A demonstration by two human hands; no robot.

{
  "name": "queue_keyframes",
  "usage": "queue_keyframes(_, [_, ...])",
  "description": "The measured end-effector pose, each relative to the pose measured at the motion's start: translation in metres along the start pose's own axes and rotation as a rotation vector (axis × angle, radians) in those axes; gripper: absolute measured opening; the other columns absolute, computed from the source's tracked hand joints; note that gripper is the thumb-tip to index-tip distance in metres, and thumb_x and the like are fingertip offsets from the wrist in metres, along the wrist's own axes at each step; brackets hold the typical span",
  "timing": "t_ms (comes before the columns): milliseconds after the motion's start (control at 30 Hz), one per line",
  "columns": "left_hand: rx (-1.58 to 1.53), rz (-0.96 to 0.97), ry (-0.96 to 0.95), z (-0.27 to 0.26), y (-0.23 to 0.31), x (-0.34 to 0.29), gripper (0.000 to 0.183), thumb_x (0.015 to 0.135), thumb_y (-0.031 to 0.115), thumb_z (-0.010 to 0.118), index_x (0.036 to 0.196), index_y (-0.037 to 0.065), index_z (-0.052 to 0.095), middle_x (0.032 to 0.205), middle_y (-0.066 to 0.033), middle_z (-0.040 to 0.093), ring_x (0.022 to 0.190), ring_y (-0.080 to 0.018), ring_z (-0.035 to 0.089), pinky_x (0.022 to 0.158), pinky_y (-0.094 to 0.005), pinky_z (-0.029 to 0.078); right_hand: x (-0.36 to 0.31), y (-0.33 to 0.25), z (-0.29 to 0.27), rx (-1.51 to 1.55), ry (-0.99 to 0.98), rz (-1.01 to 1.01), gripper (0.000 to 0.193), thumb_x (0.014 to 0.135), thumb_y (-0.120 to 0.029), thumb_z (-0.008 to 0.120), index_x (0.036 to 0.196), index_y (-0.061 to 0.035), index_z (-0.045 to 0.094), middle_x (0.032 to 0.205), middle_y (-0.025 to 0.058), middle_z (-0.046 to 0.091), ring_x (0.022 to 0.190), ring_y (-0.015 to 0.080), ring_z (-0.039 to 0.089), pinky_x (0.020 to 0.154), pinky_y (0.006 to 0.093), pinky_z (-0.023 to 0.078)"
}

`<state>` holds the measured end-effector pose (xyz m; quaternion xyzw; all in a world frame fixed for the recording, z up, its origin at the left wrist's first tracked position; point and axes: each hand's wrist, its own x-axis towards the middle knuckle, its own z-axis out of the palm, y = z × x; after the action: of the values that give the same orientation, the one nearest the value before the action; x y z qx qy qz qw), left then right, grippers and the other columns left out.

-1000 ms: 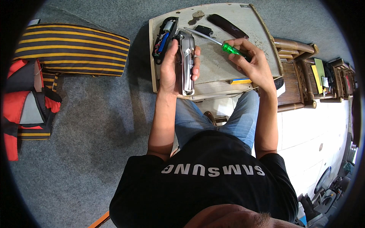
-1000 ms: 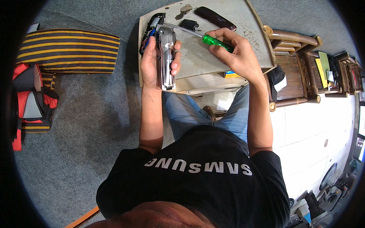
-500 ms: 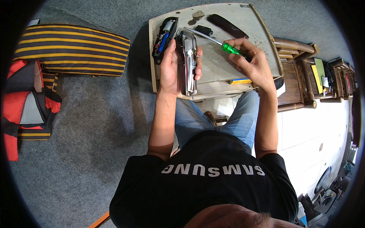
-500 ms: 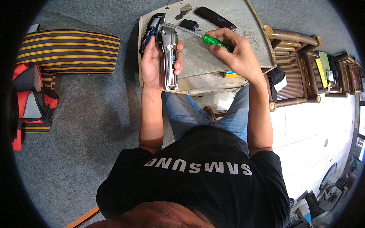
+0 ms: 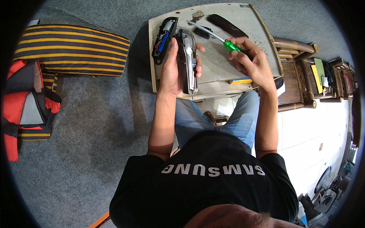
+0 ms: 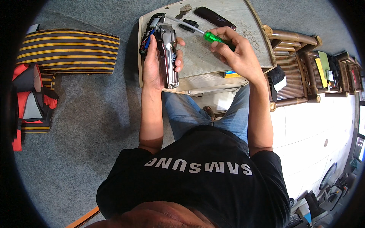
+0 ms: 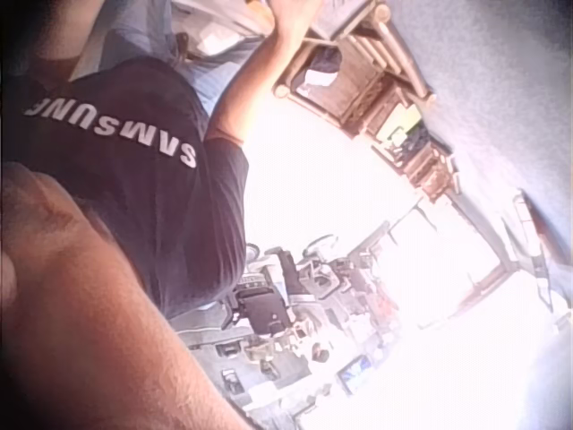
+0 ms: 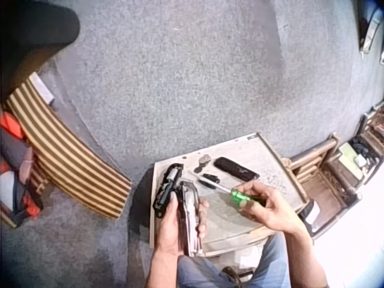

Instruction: The person unscrews the blade housing from a hair clipper using a screwdriver, removes the blades and internal parts, and then uses a screwdriver to begin reassembling the clipper.

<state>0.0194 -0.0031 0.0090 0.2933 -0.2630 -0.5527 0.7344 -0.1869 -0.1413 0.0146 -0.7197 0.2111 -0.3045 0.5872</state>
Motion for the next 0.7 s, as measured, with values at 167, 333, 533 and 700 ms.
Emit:
queue_keyframes(167, [0.070,0.014,-0.052,-0.0082,-0.0007,0.0006,0.065,0.110,0.061,0.034,0.132,0.003,0.051,0.108,-0.0150,0.065,0.064,-0.0162,0.063,0.050,-0.0294,0.055,0.0008,-0.0013,0.0017,0.081,0.002,0.005,0.034,0.103,-0.016,0.059,0.134,-0.0009,0.061,0.087,0.0013,0.066,0.063,0.0039,0.048,0.054,0.0200,0.033])
queue_keyframes(333, [0.072,0.025,-0.065,-0.0043,0.0000,0.0001,0.065,0.111,0.058,0.034,0.146,0.004,0.044,0.110,-0.0161,0.062,0.064,-0.0156,0.060,0.049,-0.0274,0.052,0.0001,0.0002,0.0022,0.070,0.006,0.026,0.032,0.102,-0.015,0.060,0.131,-0.0016,0.062,0.087,0.0007,0.066,0.063,0.0035,0.048,0.055,0.0197,0.033])
queue_keyframes(533, [-0.011,0.012,-0.077,-0.0056,-0.0005,0.0009,0.063,0.113,0.055,0.033,0.147,0.003,0.046,0.114,-0.0177,0.061,0.066,-0.0180,0.060,0.050,-0.0286,0.051,0.0010,0.0006,-0.0008,0.048,0.003,0.035,0.036,0.097,-0.013,0.060,0.131,-0.0002,0.063,0.088,0.0043,0.070,0.064,0.0056,0.052,0.057,0.0219,0.041])
queue_keyframes(700, [-0.081,-0.039,-0.060,-0.0094,-0.0006,0.0016,0.056,0.111,0.053,0.039,0.140,0.007,0.049,0.113,-0.0186,0.065,0.070,-0.0222,0.067,0.060,-0.0357,0.058,0.0006,-0.0018,0.0008,0.029,0.003,0.021,0.036,0.096,-0.013,0.061,0.129,-0.0006,0.065,0.087,0.0036,0.069,0.065,0.0060,0.053,0.057,0.0221,0.041])
